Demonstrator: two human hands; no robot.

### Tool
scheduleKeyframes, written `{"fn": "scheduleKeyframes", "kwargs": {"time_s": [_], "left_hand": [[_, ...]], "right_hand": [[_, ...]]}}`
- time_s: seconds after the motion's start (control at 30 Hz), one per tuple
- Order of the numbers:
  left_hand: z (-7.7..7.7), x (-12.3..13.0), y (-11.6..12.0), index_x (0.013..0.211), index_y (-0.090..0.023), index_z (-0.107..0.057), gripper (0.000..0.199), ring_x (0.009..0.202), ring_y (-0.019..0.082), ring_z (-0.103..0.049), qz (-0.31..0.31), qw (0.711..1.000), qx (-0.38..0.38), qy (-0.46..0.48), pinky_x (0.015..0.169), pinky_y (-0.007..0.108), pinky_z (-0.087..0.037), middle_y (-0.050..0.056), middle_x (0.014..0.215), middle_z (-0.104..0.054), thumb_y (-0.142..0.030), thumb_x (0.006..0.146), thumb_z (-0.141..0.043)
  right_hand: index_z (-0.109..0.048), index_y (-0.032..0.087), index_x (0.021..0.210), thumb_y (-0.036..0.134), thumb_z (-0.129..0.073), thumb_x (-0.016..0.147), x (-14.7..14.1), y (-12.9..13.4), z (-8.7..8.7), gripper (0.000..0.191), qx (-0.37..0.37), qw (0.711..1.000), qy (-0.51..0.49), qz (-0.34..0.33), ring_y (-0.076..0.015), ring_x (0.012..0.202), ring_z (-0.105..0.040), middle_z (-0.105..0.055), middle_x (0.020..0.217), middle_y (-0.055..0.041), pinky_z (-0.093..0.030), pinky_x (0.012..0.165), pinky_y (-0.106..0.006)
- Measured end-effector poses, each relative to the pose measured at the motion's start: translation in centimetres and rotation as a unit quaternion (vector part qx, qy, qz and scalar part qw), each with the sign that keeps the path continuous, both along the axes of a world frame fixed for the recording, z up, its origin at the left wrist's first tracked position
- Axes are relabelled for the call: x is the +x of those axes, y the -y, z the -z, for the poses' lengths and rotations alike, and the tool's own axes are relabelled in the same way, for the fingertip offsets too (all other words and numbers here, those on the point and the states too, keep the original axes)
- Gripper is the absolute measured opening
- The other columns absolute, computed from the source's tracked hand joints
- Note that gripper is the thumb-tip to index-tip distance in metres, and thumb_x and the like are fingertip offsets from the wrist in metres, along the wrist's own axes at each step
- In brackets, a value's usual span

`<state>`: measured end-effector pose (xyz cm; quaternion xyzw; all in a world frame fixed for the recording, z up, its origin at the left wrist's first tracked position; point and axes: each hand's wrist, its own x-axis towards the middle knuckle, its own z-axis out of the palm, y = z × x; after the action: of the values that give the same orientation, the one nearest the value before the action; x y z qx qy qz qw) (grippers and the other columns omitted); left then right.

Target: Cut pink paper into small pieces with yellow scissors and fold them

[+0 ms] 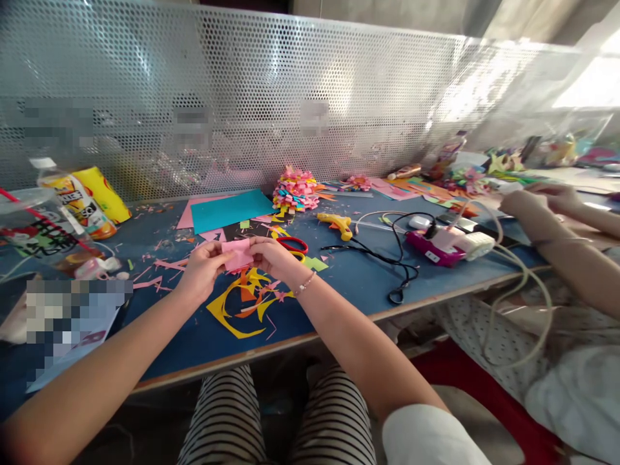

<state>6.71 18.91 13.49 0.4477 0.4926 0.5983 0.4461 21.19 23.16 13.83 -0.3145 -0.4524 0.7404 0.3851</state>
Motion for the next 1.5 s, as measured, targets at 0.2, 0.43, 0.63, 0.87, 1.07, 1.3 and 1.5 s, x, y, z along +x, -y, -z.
{"fn": "scheduleKeyframes", "kwargs": {"time_s": [0.2, 0.43, 0.63, 0.87, 1.07, 1.3, 1.5], "left_hand": [[0.8, -0.5, -0.4, 0.074, -0.016, -0.059, 0.016, 0.060, 0.011, -0.053, 0.000, 0.990, 0.079, -0.117, 0.056, 0.022, -0.041, -0.001, 0.065, -0.059, -0.024, 0.060, -0.065], [0.7, -1.0, -0.7, 0.073, -0.016, -0.062, 0.012, 0.065, 0.013, -0.055, -0.005, 0.979, 0.098, -0.176, 0.059, 0.023, -0.041, 0.001, 0.073, -0.062, -0.017, 0.063, -0.056], [0.6, -1.0, -0.9, 0.073, -0.017, -0.063, 0.013, 0.066, 0.013, -0.056, 0.008, 0.989, 0.081, -0.122, 0.061, 0.024, -0.043, 0.002, 0.071, -0.063, -0.018, 0.062, -0.057], [1.1, -1.0, -1.2, 0.075, -0.016, -0.063, 0.017, 0.065, 0.013, -0.057, 0.008, 0.997, 0.064, -0.042, 0.062, 0.026, -0.046, 0.002, 0.070, -0.062, -0.027, 0.062, -0.063], [0.3, -0.5, -0.6, 0.077, -0.014, -0.062, 0.027, 0.064, 0.013, -0.057, 0.018, 0.998, 0.004, 0.068, 0.061, 0.026, -0.048, 0.002, 0.071, -0.062, -0.029, 0.056, -0.070], [-0.2, -0.5, -0.4, 0.074, -0.013, -0.061, 0.027, 0.059, 0.012, -0.057, 0.042, 0.991, -0.017, 0.126, 0.056, 0.024, -0.048, 0.001, 0.067, -0.062, -0.026, 0.052, -0.072], [-0.2, -0.6, -0.4, 0.067, -0.013, -0.058, 0.023, 0.055, 0.010, -0.057, 0.051, 0.987, -0.031, 0.151, 0.055, 0.023, -0.049, -0.001, 0.060, -0.059, -0.025, 0.053, -0.073]], "right_hand": [[-0.061, 0.014, 0.070, 0.008, -0.062, 0.062, 0.2, -0.3, 0.5, 0.010, 0.005, 1.000, -0.009, 0.006, -0.0069, 0.054, -0.057, -0.060, 0.060, 0.0018, -0.048, 0.055, -0.017], [-0.068, 0.014, 0.075, 0.008, -0.065, 0.063, 0.1, -0.7, 1.1, 0.014, 0.042, 0.999, -0.008, -0.016, -0.0064, 0.058, -0.060, -0.066, 0.067, 0.0002, -0.050, 0.058, -0.015], [-0.068, 0.015, 0.074, 0.004, -0.061, 0.068, 0.1, -0.5, 0.6, 0.014, 0.021, 0.999, 0.001, -0.028, -0.0069, 0.064, -0.063, -0.067, 0.071, -0.0006, -0.052, 0.065, -0.015], [-0.065, 0.013, 0.077, 0.002, -0.059, 0.069, 0.1, -0.3, 0.4, 0.015, 0.012, 0.999, -0.034, -0.021, -0.0069, 0.063, -0.064, -0.066, 0.070, -0.0005, -0.053, 0.064, -0.014], [-0.062, 0.014, 0.075, 0.007, -0.067, 0.066, 0.0, -0.5, 0.8, 0.012, 0.016, 0.999, -0.037, -0.005, -0.0065, 0.060, -0.062, -0.064, 0.067, 0.0008, -0.054, 0.061, -0.015], [-0.065, 0.014, 0.077, 0.012, -0.071, 0.062, -0.1, -0.4, 0.7, 0.017, 0.048, 0.999, -0.023, -0.011, -0.0058, 0.061, -0.060, -0.065, 0.073, -0.0008, -0.052, 0.060, -0.014], [-0.064, 0.013, 0.074, 0.013, -0.072, 0.061, -0.1, -0.4, 0.7, 0.015, 0.042, 0.999, -0.017, -0.018, -0.0055, 0.058, -0.059, -0.063, 0.070, -0.0001, -0.051, 0.059, -0.014]]}}
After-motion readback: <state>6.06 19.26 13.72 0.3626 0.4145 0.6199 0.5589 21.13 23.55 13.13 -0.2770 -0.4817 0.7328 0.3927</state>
